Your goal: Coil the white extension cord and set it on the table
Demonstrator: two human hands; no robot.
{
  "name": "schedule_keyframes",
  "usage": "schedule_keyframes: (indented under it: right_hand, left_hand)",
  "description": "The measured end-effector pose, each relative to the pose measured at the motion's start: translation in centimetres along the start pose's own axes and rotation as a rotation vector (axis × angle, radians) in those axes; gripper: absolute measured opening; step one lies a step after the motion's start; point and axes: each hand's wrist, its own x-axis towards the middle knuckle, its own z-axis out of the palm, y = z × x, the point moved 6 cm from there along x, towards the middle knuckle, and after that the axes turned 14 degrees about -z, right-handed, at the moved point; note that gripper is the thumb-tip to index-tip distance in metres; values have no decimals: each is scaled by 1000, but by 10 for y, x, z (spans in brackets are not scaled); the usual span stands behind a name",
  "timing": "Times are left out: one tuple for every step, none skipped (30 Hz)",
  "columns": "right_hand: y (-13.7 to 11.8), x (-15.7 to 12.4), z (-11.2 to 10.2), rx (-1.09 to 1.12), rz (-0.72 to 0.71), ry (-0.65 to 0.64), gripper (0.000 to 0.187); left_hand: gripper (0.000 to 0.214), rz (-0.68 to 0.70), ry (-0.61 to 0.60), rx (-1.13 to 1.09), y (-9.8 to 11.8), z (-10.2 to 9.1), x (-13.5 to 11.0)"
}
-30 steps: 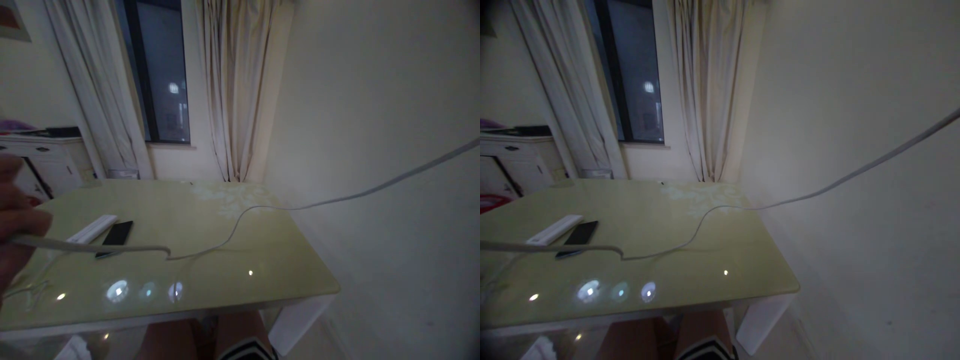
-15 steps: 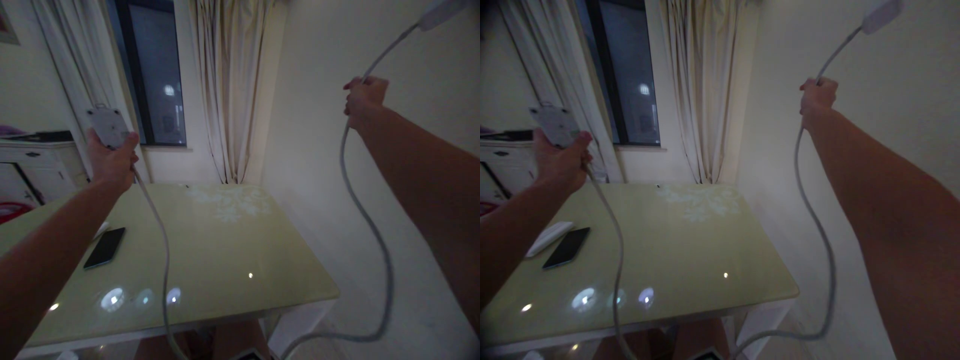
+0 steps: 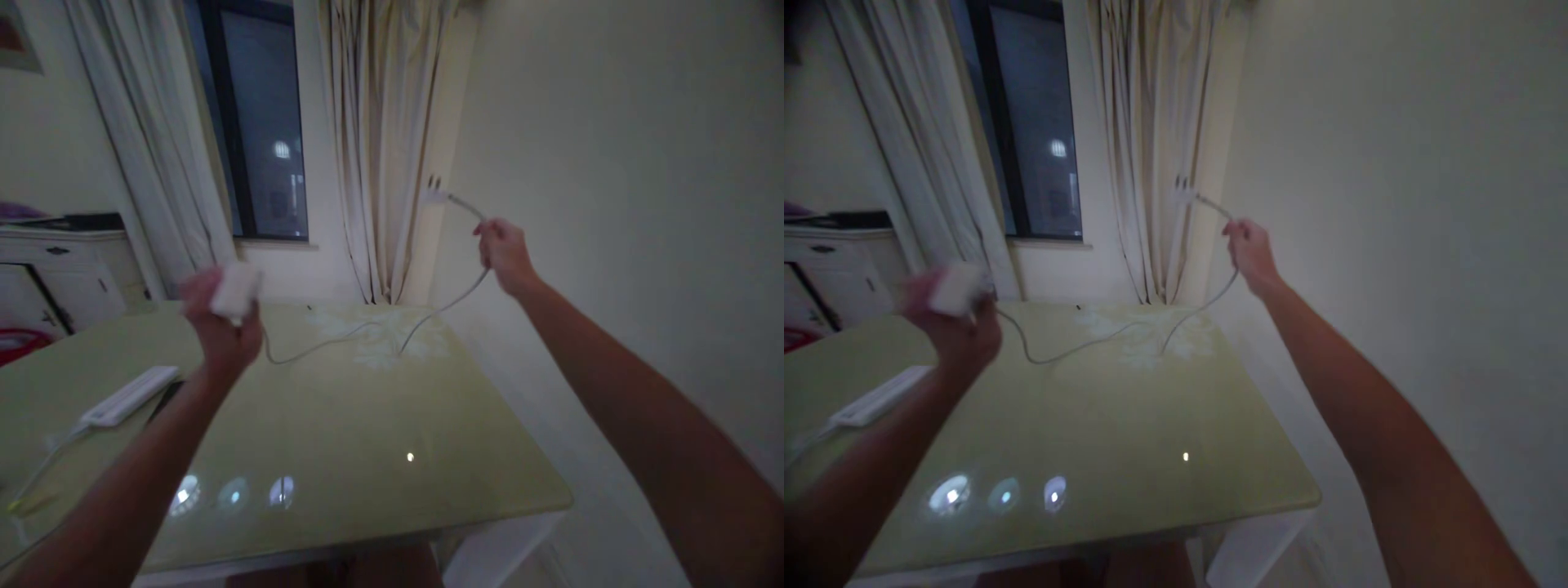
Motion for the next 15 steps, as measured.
schedule_keyframes:
  right_hand:
    - [8,-33,17,32,28,-29,26]
    - [15,-66,31,106,76,-54,26]
    - [19,-97,43,166,128,-84,27]
    - [22,-125,53,218,178,-116,30]
    - [23,-150,60,272,231,-130,34]
    - [23,-172,65,325,282,-138,36]
    - [22,-190,68,369,328,-139,37]
    - [21,-204,71,408,369,-133,38]
    - [20,-215,74,442,402,-128,38]
    - [18,-223,76,472,427,-126,37]
    - [17,-228,79,501,445,-131,36]
    - [16,-232,81,529,459,-145,35]
    - [15,-235,84,552,468,-163,34]
    - [15,-237,86,567,469,-184,33]
    - [14,-239,88,571,463,-211,33]
  left_hand:
    - [49,25,-24,106,-10,13,-38]
    - [44,38,-153,206,-21,30,-75]
    - [41,24,-372,317,-34,50,-112]
    - [40,11,-566,397,-45,66,-145]
    - [41,46,-738,446,-53,80,-176]
    - [38,91,-832,444,-56,89,-199]
    - [39,134,-903,445,-59,97,-217]
    - [44,183,-954,463,-62,104,-230]
    - [51,213,-981,491,-65,110,-239]
    - [60,221,-996,531,-71,115,-245]
    - [70,203,-998,570,-77,118,-247]
    - [80,162,-1003,591,-84,121,-248]
    - [88,106,-1023,587,-89,122,-248]
    - [96,52,-1063,560,-92,122,-248]
    - [100,12,-1115,517,-91,122,-247]
